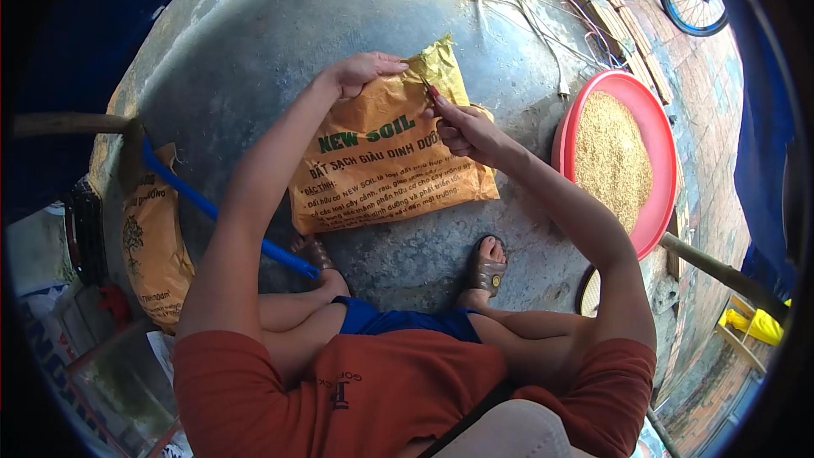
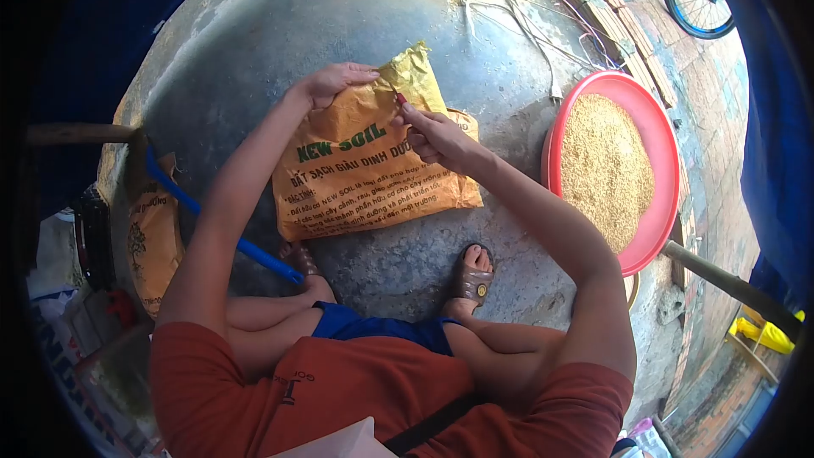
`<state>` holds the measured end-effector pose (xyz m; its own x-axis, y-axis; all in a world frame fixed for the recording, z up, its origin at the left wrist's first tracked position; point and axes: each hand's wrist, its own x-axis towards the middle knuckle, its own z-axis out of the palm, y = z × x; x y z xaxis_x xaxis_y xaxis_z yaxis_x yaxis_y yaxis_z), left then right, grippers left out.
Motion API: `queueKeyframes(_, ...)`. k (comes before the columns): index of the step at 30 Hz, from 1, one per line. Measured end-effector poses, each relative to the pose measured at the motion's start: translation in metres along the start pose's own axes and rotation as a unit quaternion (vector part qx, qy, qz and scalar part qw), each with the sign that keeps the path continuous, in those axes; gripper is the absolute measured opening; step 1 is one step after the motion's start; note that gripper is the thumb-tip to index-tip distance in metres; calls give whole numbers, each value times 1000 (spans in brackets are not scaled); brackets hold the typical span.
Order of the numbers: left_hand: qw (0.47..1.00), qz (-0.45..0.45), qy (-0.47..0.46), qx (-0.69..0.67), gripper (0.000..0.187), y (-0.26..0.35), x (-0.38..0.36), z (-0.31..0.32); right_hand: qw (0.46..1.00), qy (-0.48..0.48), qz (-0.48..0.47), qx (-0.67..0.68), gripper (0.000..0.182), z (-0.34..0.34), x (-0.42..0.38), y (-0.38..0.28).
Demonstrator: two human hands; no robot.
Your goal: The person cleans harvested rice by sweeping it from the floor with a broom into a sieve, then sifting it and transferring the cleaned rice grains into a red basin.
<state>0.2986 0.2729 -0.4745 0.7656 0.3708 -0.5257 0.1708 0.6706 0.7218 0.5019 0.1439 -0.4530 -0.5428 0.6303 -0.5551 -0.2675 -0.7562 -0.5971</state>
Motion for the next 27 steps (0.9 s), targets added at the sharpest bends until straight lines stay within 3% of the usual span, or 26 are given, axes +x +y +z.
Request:
queueKeyframes(13,1000,11,11,11,29,-1,2,3,999,9,24,29,34,4,5,-8)
queueKeyframes(21,999,9,25,47,32,2,1,4,993,15,95,65,26,2,1,-19)
queueKeyframes(27,999,13,18,26,33,0,1,2,997,30,59,41,26,3,9,-20)
